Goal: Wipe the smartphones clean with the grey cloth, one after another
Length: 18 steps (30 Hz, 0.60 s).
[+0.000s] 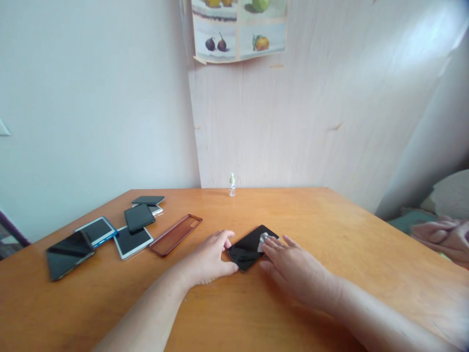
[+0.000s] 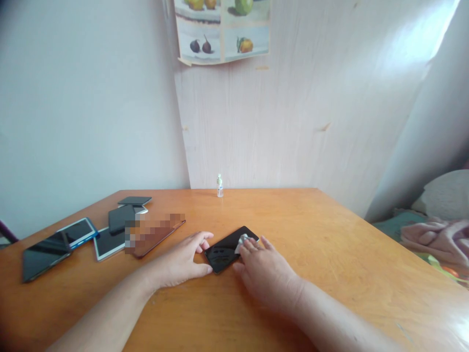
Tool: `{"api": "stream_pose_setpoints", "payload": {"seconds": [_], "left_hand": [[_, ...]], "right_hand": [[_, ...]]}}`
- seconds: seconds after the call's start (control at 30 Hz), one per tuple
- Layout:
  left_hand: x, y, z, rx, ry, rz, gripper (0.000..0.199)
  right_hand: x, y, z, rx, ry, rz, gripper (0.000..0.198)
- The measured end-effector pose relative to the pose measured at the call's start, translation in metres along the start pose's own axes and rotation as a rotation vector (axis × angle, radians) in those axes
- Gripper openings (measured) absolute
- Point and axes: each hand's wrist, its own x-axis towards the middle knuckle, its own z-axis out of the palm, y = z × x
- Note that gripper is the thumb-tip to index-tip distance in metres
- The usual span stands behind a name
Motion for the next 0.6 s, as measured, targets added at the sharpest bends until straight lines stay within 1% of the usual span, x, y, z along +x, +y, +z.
{"api": "stream_pose_setpoints", "payload": {"seconds": [0.07,0.13,0.2,0.3,0.33,0.37,0.4,0.43,0.47,0.6], "left_hand": [[0.000,0.001,-0.001,-0.010,-0.006,-0.002,0.066],[0.000,0.000,0.000,-0.025,0.001,0.002,0.065],[0.002,-0.004,0.002,-0.034,0.012,0.007,0.065],[0.004,-0.010,0.005,-0.035,0.022,0.009,0.066],[0.004,-0.011,0.005,-0.038,0.026,0.007,0.066],[0.004,-0.011,0.005,-0.041,0.027,0.004,0.065],[0.004,-0.010,0.005,-0.044,0.027,0.000,0.065],[0.004,-0.009,0.005,-0.045,0.026,-0.007,0.064],[0.003,-0.008,0.004,-0.045,0.022,-0.013,0.064],[0.002,-0.002,0.001,-0.035,0.007,-0.030,0.064]], "right_hand": [[0.005,0.013,0.005,-0.051,0.037,0.096,0.046],[0.006,0.014,0.006,-0.040,0.046,0.090,0.046],[0.003,0.004,0.002,0.024,0.021,-0.015,0.051],[-0.007,-0.021,-0.006,0.155,-0.065,-0.256,0.053],[-0.009,-0.027,-0.008,0.187,-0.088,-0.314,0.052],[-0.010,-0.029,-0.009,0.208,-0.101,-0.345,0.052],[-0.009,-0.029,-0.008,0.216,-0.101,-0.344,0.051],[-0.007,-0.025,-0.006,0.211,-0.089,-0.311,0.050],[-0.004,-0.019,-0.003,0.191,-0.065,-0.248,0.050],[0.013,0.017,0.013,0.048,0.049,0.101,0.049]]}}
